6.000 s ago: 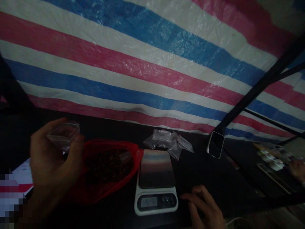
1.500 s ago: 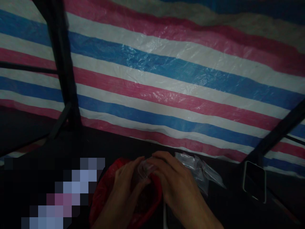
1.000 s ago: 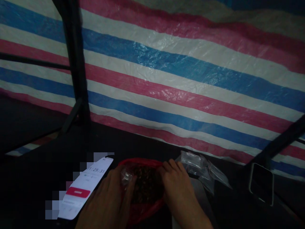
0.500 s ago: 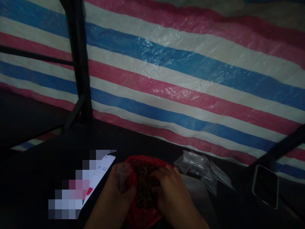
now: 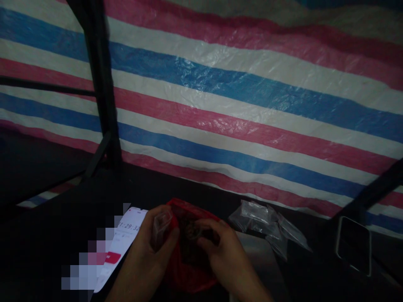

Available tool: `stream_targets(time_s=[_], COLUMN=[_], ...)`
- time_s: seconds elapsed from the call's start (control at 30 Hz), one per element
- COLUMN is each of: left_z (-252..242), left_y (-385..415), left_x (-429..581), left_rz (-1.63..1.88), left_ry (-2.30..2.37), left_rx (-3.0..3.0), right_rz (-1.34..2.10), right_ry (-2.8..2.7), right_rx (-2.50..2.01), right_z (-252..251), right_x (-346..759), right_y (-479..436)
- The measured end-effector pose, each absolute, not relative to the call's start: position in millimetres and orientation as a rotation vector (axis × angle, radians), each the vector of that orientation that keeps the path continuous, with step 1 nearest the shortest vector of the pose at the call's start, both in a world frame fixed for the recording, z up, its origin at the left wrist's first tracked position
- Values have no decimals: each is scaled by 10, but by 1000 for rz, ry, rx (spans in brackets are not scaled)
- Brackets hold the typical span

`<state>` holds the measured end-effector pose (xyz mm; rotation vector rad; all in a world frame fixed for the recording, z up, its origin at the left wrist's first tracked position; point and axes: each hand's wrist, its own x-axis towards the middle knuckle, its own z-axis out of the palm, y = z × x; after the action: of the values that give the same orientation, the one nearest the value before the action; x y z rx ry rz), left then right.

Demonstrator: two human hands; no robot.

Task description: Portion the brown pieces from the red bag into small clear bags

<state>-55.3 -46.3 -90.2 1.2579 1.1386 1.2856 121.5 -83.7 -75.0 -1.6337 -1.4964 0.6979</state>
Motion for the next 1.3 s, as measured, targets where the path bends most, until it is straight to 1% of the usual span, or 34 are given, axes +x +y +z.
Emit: stream_targets(time_s=[0.2,0.3,0.43,0.6,0.77,0.9,1.0,1.13,1.2,1.3], left_z=[-1083,-1132,-1043,-996,-1075,-1011,-959,-1065,-1165,-1252], left_y=[-501,-527,-604,-621,-546,-555,-573,-604,-621,-622], left_x=[-467,-408,-319,-293,-316,-375,-484,-588,-569,-493], left_rz=[1189,1159,1118,1082,1078,1069,1149,1337,1355,1306], left_ry=[1172,1165,1123,1045,1078,1118,1188,1412,1511,1507], left_rx=[1419,1568,1693,1647,1626,1596,1538,1539,1627,1626], right_rz=[851,684,393,174,97,21,-2,37,-8,-17], right_ry=[-1429,-1557,-1868,-2017,-2119,-2050,-1953,-2115,-2183,-2203], right_rx=[-1376,-1437,-1523,-1464,-1362,-1314,-1455,-1864,-1996,-2048], right_z=[-465,-361,-309,-275,-248,-268,-297,-355,-389,-430], right_x=[1269,1194,1155,1248,1285,1307,1323,1264,1209,1141], right_y=[-926,-1017,-1101,-1124,-1156,-1151,-1092,-943,-846,-700])
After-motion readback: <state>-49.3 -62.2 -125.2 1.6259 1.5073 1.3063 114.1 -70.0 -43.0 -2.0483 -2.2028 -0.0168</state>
